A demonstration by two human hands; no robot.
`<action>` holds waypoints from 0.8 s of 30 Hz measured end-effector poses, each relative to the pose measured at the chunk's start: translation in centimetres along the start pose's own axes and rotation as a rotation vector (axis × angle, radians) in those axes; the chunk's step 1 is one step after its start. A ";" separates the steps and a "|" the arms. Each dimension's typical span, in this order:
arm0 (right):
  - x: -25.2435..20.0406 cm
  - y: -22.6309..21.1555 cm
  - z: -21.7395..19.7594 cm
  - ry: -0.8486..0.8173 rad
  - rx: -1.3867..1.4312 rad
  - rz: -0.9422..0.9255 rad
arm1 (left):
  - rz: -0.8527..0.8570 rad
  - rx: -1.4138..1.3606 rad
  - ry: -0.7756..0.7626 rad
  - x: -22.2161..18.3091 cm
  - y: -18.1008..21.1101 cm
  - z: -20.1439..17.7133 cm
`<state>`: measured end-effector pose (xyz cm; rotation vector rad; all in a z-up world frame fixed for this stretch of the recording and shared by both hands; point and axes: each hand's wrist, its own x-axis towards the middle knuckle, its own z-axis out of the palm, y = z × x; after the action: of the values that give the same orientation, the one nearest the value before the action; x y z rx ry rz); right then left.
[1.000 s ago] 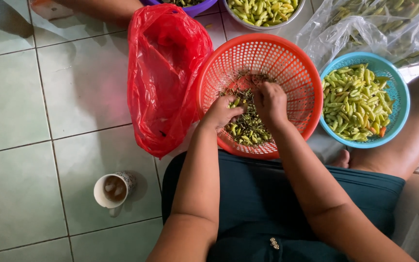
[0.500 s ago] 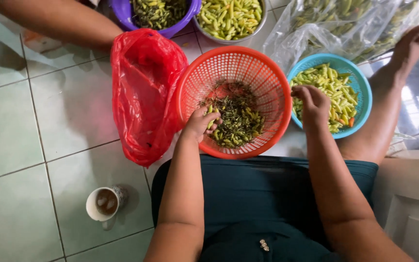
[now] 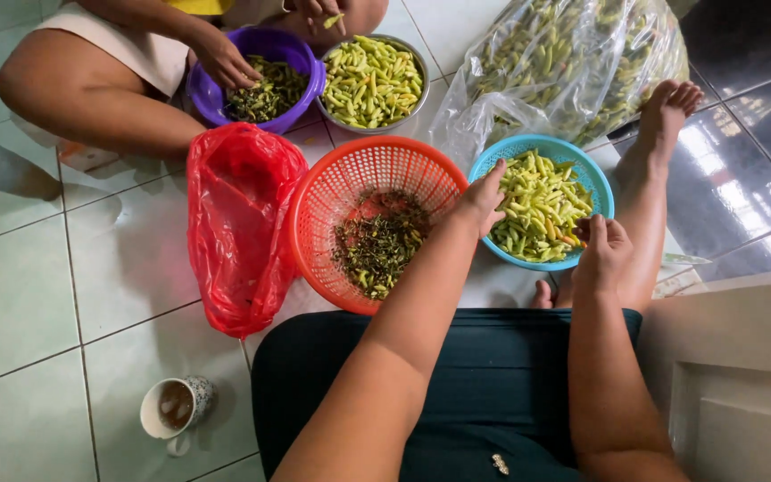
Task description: A person is sitting on the floor sorting green chilies by removing their stems and placing them into a red plastic basket.
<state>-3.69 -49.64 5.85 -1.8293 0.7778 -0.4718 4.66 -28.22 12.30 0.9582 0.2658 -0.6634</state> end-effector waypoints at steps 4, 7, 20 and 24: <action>-0.6 1.1 -0.1 -0.017 0.355 -0.017 | 0.067 -0.002 0.019 -2.2 -0.1 -1.3; -1.0 1.3 0.8 -0.059 0.427 -0.041 | 0.148 -0.022 0.121 -5.5 -0.7 -6.8; -15.7 -4.5 6.7 -0.967 -0.787 -0.992 | 0.197 0.221 0.527 -17.9 -5.8 -22.7; -15.2 -5.7 6.3 -1.031 -0.741 -0.943 | 0.080 0.295 0.446 -16.9 -6.2 -22.3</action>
<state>-8.77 -33.36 9.37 -2.6562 -0.7678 0.2891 -10.62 -5.54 3.91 1.3928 0.5303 -0.4146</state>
